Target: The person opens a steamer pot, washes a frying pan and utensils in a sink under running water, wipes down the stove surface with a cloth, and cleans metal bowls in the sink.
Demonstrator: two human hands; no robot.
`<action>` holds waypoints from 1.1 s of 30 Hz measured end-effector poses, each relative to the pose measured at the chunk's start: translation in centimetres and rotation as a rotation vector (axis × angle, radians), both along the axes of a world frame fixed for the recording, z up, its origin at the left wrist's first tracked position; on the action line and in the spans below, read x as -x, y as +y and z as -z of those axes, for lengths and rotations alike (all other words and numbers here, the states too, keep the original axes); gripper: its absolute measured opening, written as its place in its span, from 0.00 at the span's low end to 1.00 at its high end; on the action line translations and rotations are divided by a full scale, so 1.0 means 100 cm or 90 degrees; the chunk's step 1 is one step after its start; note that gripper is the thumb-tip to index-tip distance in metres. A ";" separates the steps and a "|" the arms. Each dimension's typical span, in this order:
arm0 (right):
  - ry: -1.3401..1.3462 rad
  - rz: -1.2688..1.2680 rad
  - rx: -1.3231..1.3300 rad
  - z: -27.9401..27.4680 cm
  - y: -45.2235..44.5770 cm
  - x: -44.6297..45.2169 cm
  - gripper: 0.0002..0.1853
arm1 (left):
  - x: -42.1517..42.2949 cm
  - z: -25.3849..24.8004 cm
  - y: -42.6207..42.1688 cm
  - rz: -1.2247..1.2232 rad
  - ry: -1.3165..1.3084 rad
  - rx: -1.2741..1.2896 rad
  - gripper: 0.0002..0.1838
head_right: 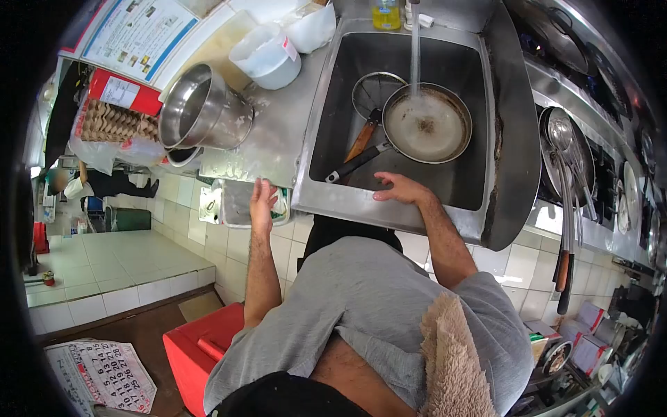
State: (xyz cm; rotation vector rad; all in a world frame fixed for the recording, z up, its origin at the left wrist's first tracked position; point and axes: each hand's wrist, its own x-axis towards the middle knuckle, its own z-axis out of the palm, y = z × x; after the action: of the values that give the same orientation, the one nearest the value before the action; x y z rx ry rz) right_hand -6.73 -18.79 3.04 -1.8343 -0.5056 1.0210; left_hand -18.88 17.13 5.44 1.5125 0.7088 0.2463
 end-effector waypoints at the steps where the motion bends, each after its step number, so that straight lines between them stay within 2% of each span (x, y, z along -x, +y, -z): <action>1: 0.015 0.007 0.006 0.001 -0.002 0.000 0.41 | -0.004 0.001 0.002 0.003 -0.003 -0.006 0.41; 3: 0.036 0.019 0.007 0.001 -0.001 0.002 0.42 | -0.005 0.003 0.004 0.063 0.080 -0.110 0.41; 5: 0.048 0.032 0.019 -0.005 -0.004 0.003 0.42 | -0.006 0.007 -0.002 0.067 0.074 -0.097 0.39; 8: 0.033 0.055 -0.002 0.002 -0.010 0.004 0.43 | -0.012 0.025 -0.006 0.106 0.057 -0.217 0.38; 11: -0.013 0.084 0.004 -0.006 -0.011 0.007 0.44 | -0.019 -0.013 -0.024 0.166 0.127 -0.269 0.38; 13: -0.030 0.103 0.004 0.001 -0.011 0.007 0.44 | -0.023 -0.006 -0.016 0.175 0.131 -0.257 0.38; 15: -0.049 0.115 0.005 0.002 -0.012 0.008 0.44 | -0.025 -0.006 -0.012 0.193 0.186 -0.364 0.36; 17: -0.064 0.121 -0.005 -0.002 -0.010 0.010 0.43 | -0.020 -0.010 -0.016 0.182 0.187 -0.342 0.34; 19: -0.069 0.117 0.004 -0.007 -0.008 0.010 0.42 | -0.008 -0.005 -0.010 0.197 0.068 -0.177 0.33; 20: -0.072 0.112 0.013 -0.009 -0.006 0.009 0.42 | 0.001 -0.006 -0.010 0.203 0.054 -0.161 0.31; 25: -0.076 0.130 0.040 -0.019 0.001 0.011 0.42 | 0.028 -0.007 0.002 0.163 0.038 -0.103 0.25; 30: -0.076 0.157 0.065 -0.027 0.008 0.015 0.43 | 0.019 -0.014 0.015 0.208 0.042 -0.103 0.22; 33: -0.106 0.185 0.092 -0.027 0.007 0.017 0.39 | -0.003 -0.026 0.012 0.269 -0.006 -0.099 0.21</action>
State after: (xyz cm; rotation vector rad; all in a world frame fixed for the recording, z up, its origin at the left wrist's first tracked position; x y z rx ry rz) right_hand -8.46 -18.08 5.73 -2.0612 -0.2570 0.7282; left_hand -18.56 18.29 8.02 1.7677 0.3533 -0.0131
